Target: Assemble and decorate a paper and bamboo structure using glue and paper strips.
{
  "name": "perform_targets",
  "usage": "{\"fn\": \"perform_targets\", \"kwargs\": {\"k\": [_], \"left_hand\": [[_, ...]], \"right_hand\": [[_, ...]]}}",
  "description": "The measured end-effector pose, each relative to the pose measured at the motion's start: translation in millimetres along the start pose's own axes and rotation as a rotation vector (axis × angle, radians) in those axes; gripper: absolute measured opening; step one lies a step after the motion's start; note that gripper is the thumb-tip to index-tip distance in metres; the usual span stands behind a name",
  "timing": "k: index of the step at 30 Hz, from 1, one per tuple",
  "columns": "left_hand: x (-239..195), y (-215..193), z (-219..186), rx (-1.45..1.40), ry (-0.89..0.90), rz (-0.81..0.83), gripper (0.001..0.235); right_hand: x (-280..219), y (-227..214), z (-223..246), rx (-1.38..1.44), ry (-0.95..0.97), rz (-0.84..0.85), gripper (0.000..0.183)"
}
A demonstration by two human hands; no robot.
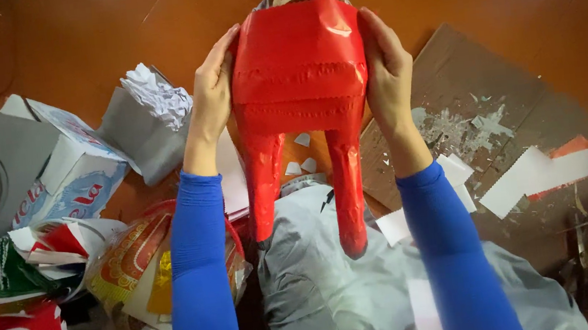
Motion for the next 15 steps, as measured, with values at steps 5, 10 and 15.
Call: {"fn": "perform_targets", "kwargs": {"k": [5, 10, 15], "left_hand": [[-5.1, 9.4, 28.2, -0.196, -0.055, 0.019, 0.041], [-23.1, 27.3, 57.7, -0.539, -0.098, 0.106, 0.054], [-34.0, 39.1, 82.1, -0.844, -0.313, 0.04, 0.057]], "right_hand": [[-5.8, -0.4, -10.7, 0.039, 0.061, 0.005, 0.032], [-16.3, 12.7, -20.4, 0.072, 0.056, 0.115, 0.043], [-21.8, 30.7, -45.5, 0.354, 0.123, 0.162, 0.056]]}}
Point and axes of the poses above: each hand's wrist, its own x-axis towards the middle knuckle, its own y-axis out of the palm, z = x × y, the point moved 10 cm from there along x, towards the middle knuckle, and after that the axes turned 2 degrees about x, right-handed, at the moved point
